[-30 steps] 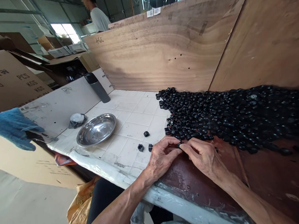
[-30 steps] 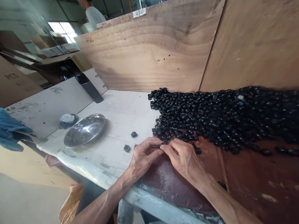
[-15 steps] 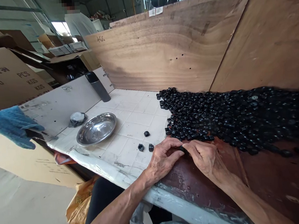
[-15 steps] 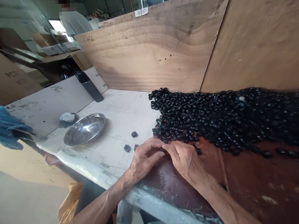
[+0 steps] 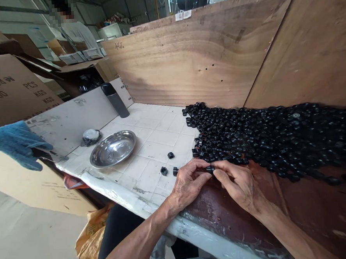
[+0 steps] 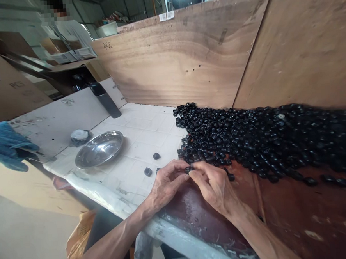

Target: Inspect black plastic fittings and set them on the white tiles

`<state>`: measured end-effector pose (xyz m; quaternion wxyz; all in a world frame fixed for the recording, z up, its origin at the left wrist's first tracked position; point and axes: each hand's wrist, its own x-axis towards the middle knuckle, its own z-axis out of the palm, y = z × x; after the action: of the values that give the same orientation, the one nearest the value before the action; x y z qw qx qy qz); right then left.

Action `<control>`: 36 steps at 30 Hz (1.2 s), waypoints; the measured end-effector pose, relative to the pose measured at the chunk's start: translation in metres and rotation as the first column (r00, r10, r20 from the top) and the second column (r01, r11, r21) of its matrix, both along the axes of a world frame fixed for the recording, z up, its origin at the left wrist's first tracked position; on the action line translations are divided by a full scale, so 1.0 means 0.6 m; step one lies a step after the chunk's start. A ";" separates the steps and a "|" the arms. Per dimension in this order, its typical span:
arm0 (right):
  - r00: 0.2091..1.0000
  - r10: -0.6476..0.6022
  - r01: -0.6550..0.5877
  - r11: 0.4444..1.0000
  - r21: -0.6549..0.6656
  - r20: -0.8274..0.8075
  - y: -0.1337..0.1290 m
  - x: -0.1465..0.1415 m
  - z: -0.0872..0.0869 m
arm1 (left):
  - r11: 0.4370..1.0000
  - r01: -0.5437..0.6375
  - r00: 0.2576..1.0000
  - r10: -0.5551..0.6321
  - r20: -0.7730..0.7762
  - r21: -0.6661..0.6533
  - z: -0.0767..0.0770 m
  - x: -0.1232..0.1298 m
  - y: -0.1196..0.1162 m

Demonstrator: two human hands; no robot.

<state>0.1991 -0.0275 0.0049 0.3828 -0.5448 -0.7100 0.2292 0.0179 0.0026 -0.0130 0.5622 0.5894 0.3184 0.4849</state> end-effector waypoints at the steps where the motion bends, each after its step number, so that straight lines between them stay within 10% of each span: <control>1: 1.000 0.003 -0.003 1.000 -0.011 -0.007 -0.001 -0.002 0.003 | 1.000 0.001 1.000 -0.001 0.003 -0.014 0.001 0.000 0.000; 13: 0.998 0.035 -0.035 0.999 -0.010 -0.059 0.000 0.001 0.008 | 0.999 -0.001 0.999 -0.001 -0.037 -0.049 0.008 -0.002 -0.002; 19: 0.998 -0.058 0.057 0.997 -0.054 -0.019 0.000 -0.006 0.006 | 0.990 0.009 0.992 0.009 -0.124 0.141 -0.004 -0.003 0.000; 36: 0.996 -0.017 0.016 1.000 -0.007 -0.090 0.001 -0.003 0.005 | 0.995 0.011 1.000 -0.012 -0.013 -0.100 0.005 -0.001 -0.003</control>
<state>0.1970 -0.0271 0.0080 0.4145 -0.5410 -0.6869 0.2524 0.0176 0.0007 -0.0100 0.5916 0.5657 0.3427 0.4610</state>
